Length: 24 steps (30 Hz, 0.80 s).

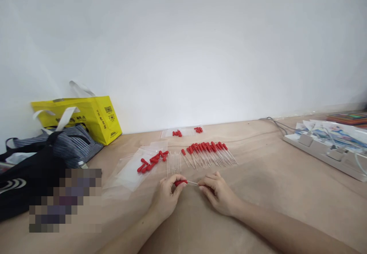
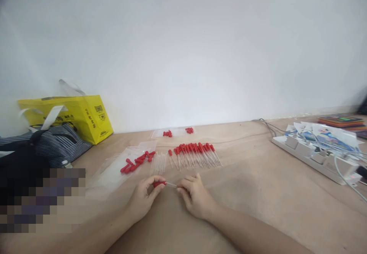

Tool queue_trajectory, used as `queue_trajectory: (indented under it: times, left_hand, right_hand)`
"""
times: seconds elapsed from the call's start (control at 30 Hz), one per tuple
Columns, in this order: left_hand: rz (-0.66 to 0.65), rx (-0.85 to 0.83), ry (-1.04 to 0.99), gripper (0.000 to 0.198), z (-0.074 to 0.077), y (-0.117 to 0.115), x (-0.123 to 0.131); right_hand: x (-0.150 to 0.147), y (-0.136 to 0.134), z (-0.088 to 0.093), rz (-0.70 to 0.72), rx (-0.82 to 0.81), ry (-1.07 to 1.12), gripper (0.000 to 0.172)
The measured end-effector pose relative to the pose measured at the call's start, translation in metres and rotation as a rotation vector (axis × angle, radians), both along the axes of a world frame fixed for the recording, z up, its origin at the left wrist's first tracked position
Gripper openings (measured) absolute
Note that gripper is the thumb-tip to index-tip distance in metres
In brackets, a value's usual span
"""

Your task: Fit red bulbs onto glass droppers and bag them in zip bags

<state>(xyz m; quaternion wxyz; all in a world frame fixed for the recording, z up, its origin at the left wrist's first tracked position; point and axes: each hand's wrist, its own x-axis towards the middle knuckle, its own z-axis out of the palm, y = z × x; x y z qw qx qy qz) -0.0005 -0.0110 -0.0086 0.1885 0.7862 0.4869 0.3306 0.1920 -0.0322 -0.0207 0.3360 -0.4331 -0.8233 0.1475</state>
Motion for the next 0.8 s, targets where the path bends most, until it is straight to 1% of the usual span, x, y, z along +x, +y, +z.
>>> queue_trajectory:
  times: [0.23,0.4,0.5,0.6,0.7,0.8]
  left_hand:
    - [-0.027,-0.028,-0.091,0.017,0.0024,-0.0019,0.0009]
    - [-0.053,-0.062,-0.102,0.015,0.006,-0.0056,0.0018]
    - [-0.051,-0.025,-0.057,0.014,0.0054,-0.0067,0.0018]
    - [-0.037,0.049,-0.001,0.013,0.0034,-0.0074,0.0013]
    - [-0.065,0.119,0.048,0.012,0.0007,-0.0078,0.0004]
    - [-0.101,0.148,0.082,0.011,-0.0019,-0.0076,0.0002]
  right_hand:
    - [0.0004,-0.001,0.0028,0.054,0.034,-0.026,0.013]
    - [0.0035,0.0023,0.002,0.053,0.132,-0.115,0.018]
    - [0.005,0.0039,0.0017,0.047,0.181,-0.141,0.02]
    - [0.0041,0.0038,0.0018,0.039,0.208,-0.129,0.019]
    - [0.0017,0.003,0.0019,0.042,0.218,-0.115,0.019]
    - [-0.0008,0.0021,0.002,0.057,0.223,-0.108,0.019]
